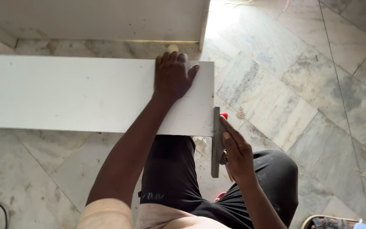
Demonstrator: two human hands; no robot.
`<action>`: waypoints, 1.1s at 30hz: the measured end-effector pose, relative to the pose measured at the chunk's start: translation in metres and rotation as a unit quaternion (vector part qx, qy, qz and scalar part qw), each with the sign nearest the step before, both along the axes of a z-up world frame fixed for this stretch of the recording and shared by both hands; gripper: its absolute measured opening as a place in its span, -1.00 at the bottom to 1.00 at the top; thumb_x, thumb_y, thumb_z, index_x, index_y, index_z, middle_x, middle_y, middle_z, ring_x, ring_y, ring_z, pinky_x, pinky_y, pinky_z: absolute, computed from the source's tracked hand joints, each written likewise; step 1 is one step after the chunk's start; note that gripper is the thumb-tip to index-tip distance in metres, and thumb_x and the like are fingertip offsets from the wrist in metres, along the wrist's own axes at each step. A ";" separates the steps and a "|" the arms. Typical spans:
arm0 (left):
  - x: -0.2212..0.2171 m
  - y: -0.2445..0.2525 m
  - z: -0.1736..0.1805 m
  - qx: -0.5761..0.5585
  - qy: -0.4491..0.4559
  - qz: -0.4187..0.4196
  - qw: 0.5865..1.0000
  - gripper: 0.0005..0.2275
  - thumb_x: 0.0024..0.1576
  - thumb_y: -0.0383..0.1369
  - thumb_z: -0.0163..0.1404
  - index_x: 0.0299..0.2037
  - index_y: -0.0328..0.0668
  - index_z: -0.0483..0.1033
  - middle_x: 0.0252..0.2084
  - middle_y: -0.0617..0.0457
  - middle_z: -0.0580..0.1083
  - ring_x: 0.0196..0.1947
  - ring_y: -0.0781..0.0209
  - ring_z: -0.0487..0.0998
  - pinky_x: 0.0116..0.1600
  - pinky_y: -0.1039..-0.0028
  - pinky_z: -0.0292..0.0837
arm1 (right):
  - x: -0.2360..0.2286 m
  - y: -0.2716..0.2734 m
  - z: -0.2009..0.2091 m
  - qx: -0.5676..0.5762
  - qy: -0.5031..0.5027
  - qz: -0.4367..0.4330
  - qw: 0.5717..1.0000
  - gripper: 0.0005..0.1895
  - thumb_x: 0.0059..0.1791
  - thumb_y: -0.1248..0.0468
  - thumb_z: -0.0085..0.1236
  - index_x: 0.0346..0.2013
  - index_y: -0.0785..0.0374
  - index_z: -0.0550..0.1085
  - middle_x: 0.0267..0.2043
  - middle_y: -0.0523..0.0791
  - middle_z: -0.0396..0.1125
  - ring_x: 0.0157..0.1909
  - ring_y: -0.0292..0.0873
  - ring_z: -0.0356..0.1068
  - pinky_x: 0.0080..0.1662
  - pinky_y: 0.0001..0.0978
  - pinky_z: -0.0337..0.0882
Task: The person sits on the floor and uses a hand plane to smooth the edge of a white furniture piece. They repeatedly move the plane along the edge to remove material and create a smooth finish.
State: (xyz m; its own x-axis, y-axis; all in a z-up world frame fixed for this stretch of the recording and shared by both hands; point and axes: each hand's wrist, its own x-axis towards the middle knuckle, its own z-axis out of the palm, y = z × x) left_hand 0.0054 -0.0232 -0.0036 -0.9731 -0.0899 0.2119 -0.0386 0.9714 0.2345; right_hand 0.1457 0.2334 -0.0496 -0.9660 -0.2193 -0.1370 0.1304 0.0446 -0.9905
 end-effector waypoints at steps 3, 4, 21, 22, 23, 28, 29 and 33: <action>-0.007 -0.004 0.004 0.013 -0.011 0.000 1.000 -0.55 0.29 -0.01 -0.12 -0.03 -0.32 0.55 -0.08 -0.15 0.55 0.04 -0.01 0.47 0.23 0.13 0.21 | 0.008 0.001 0.003 0.029 0.005 -0.010 1.000 -0.54 0.17 0.24 -0.07 0.38 0.25 0.40 -0.03 -0.03 0.44 -0.08 -0.36 0.34 -0.05 -0.49 0.38; -0.007 -0.005 0.003 0.017 -0.010 -0.005 1.000 -0.55 0.30 -0.01 -0.14 -0.03 -0.31 0.55 -0.11 -0.15 0.56 0.03 -0.01 0.48 0.22 0.12 0.21 | 0.013 0.002 0.005 0.034 0.022 -0.012 0.999 -0.56 0.15 0.23 -0.08 0.33 0.24 0.38 0.07 -0.09 0.49 0.01 -0.40 0.46 0.01 -0.52 0.46; -0.004 -0.005 -0.006 0.004 0.039 -0.017 0.999 -0.59 0.29 -0.07 -0.14 -0.06 -0.31 0.56 -0.15 -0.10 0.56 -0.06 0.02 0.51 0.19 0.14 0.27 | -0.028 -0.004 -0.010 0.307 0.193 0.030 0.932 -0.57 0.20 0.22 -0.16 0.36 0.19 0.40 0.24 -0.03 0.44 -0.22 -0.34 0.44 -0.21 -0.50 0.42; -0.003 -0.004 -0.006 0.000 0.041 -0.018 0.999 -0.59 0.29 -0.08 -0.14 -0.06 -0.32 0.56 -0.16 -0.10 0.56 -0.07 0.01 0.51 0.18 0.12 0.27 | -0.039 -0.008 -0.012 0.399 0.246 0.050 0.882 -0.57 0.21 0.21 -0.19 0.36 0.15 0.40 0.33 -0.05 0.41 -0.27 -0.34 0.46 -0.26 -0.50 0.42; -0.001 -0.003 -0.006 0.004 0.036 -0.019 0.999 -0.59 0.29 -0.06 -0.14 -0.07 -0.31 0.56 -0.15 -0.10 0.56 -0.05 0.01 0.51 0.20 0.09 0.25 | -0.053 -0.011 -0.012 0.265 0.184 0.032 0.946 -0.55 0.20 0.18 -0.16 0.37 0.23 0.36 0.30 -0.02 0.41 -0.12 -0.31 0.47 -0.12 -0.49 0.45; 0.008 -0.002 -0.002 -0.009 0.043 -0.014 0.999 -0.57 0.27 -0.03 -0.15 -0.10 -0.29 0.57 -0.14 -0.09 0.57 0.01 0.01 0.51 0.27 -0.03 0.21 | -0.096 -0.023 -0.001 -0.026 0.034 0.009 0.999 -0.40 0.16 0.08 -0.07 0.41 0.39 0.28 0.15 0.09 0.42 0.01 -0.20 0.46 -0.03 -0.41 0.51; 0.007 -0.002 -0.002 -0.005 0.036 -0.015 0.999 -0.57 0.28 -0.03 -0.16 -0.09 -0.29 0.56 -0.13 -0.09 0.56 0.01 0.01 0.50 0.27 -0.02 0.21 | -0.087 -0.021 0.001 -0.012 0.022 0.005 1.000 -0.41 0.16 0.08 -0.08 0.41 0.37 0.26 0.15 0.06 0.42 0.01 -0.25 0.46 -0.04 -0.45 0.50; 0.003 -0.002 -0.006 0.007 0.029 -0.016 0.999 -0.58 0.29 -0.05 -0.18 -0.08 -0.29 0.56 -0.13 -0.09 0.56 0.01 0.02 0.50 0.28 0.02 0.20 | -0.014 -0.004 0.007 0.293 -0.005 -0.007 0.956 -0.44 0.23 0.09 -0.22 0.53 0.12 0.35 -0.36 0.26 0.34 -0.51 -0.17 0.13 -0.47 -0.28 0.19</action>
State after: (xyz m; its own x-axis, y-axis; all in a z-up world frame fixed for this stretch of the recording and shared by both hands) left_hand 0.0088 -0.0249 -0.0100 -0.9619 -0.0630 0.2661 0.0055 0.9685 0.2491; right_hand 0.1313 0.2297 -0.0427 -0.9664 -0.0894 -0.2410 0.1437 0.5893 -0.7950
